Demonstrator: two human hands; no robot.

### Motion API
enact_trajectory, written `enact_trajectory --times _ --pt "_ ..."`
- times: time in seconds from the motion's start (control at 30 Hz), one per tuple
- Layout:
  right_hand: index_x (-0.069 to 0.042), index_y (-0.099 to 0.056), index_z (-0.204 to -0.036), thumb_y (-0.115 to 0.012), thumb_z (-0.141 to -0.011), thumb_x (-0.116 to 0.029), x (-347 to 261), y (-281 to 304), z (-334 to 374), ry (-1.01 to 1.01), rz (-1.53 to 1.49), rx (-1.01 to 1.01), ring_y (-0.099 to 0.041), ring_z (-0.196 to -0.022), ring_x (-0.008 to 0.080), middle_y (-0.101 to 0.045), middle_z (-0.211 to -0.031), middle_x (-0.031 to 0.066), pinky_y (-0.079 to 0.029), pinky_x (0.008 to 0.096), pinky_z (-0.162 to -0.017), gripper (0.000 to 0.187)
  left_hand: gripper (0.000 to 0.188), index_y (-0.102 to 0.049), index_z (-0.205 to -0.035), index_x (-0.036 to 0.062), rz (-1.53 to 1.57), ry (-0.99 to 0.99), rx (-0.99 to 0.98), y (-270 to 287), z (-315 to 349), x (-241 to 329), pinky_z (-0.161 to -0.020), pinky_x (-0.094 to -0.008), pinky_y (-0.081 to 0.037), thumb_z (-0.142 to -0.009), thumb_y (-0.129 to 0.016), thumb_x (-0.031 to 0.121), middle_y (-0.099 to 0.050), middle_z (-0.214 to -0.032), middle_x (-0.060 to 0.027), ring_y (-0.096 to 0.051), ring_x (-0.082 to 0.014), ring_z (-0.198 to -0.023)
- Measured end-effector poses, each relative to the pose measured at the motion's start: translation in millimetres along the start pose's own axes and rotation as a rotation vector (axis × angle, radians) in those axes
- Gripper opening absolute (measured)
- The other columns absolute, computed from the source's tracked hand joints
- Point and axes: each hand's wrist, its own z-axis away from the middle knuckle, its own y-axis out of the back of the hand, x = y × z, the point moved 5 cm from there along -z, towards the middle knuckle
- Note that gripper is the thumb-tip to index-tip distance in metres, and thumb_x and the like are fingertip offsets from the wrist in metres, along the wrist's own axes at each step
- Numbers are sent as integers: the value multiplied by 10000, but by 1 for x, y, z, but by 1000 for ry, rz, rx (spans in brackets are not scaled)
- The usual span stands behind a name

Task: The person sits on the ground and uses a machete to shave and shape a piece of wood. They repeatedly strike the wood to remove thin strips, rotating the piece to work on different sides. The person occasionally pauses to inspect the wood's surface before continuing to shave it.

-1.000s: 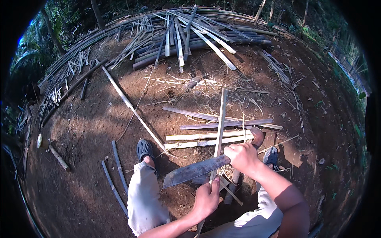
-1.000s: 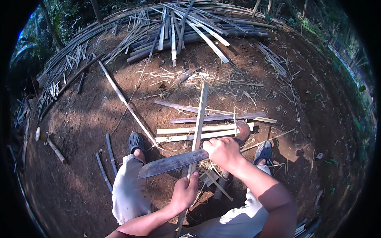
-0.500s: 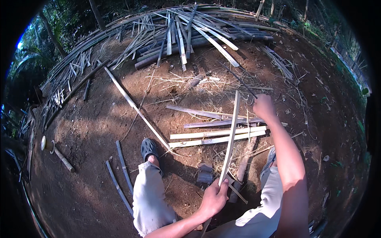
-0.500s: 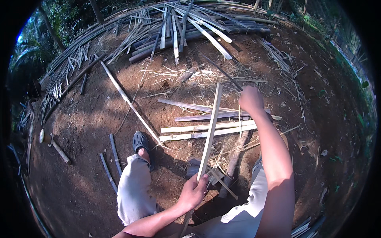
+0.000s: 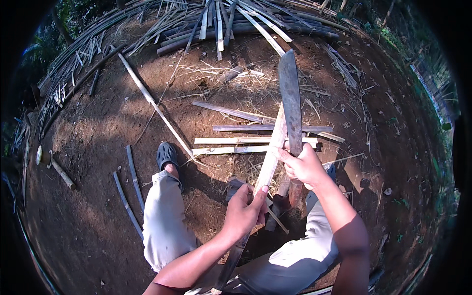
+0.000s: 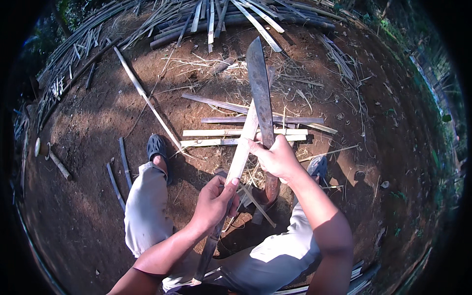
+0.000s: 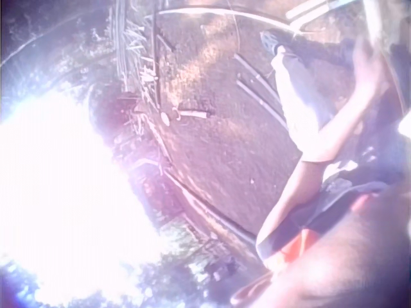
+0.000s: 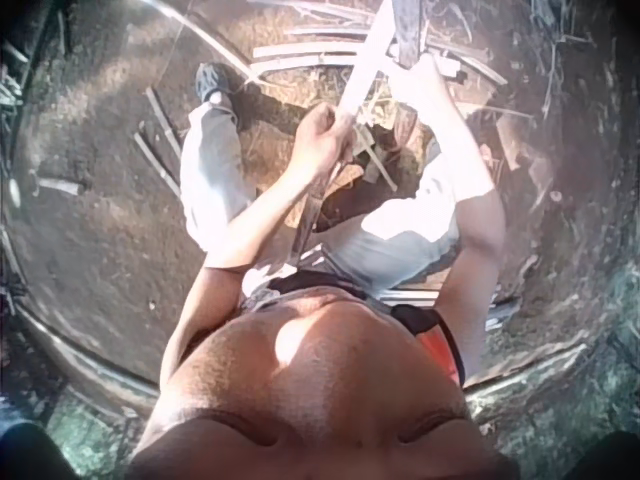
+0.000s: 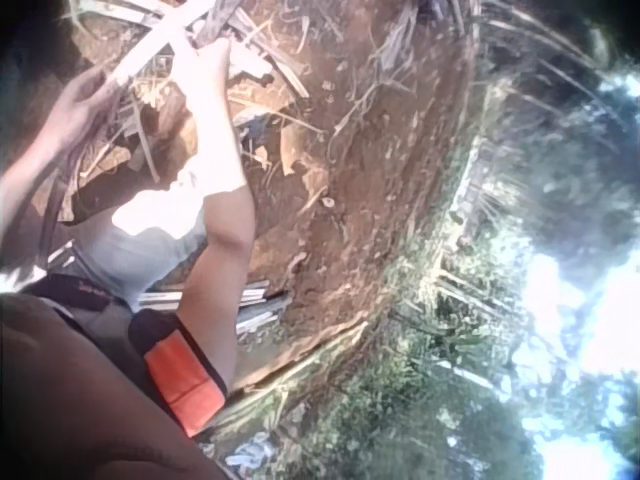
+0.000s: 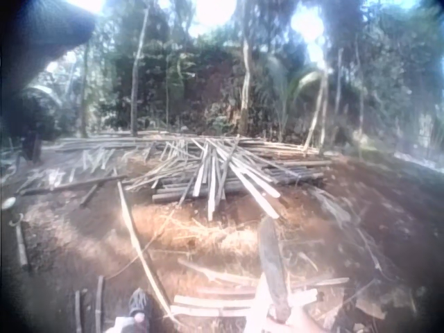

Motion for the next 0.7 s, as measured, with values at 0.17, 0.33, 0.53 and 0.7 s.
enact_trajectory --times 0.17,0.33,0.53,0.7 --pt "-24 -621 -932 -664 -929 -202 -12 20 8 31 -204 87 -291 -413 2 -350 -547 -112 -225 216 -399 183 526 -531 -1042 -6 124 59 -113 -4 6 -1 -483 -283 -500 -1036 -345 486 -626 -719 -117 -620 -174 -532" --pt "-23 -679 -965 -689 -911 -271 -29 52 17 122 -279 215 -253 -419 0 -302 -544 -130 -217 211 -413 254 526 -522 -1103 3 39 142 -308 -14 14 -10 -542 -288 -531 -1040 -319 484 -624 -757 -113 -636 -183 -572" --pt "7 -682 -1057 -661 -926 -325 -29 69 18 171 -310 253 -223 -421 2 -263 -538 -138 -190 210 -416 357 543 -512 -1106 -1 114 222 -411 -29 20 -8 -564 -305 -545 -1046 -266 479 -618 -793 -133 -641 -202 -585" --pt "35 -676 -1060 -654 -931 -325 -27 74 21 199 -363 319 -239 -414 -4 -267 -525 -139 -206 203 -400 383 583 -470 -1124 -38 246 287 -525 -30 14 -21 -665 -391 -567 -1044 -199 472 -612 -867 -180 -672 -310 -676"
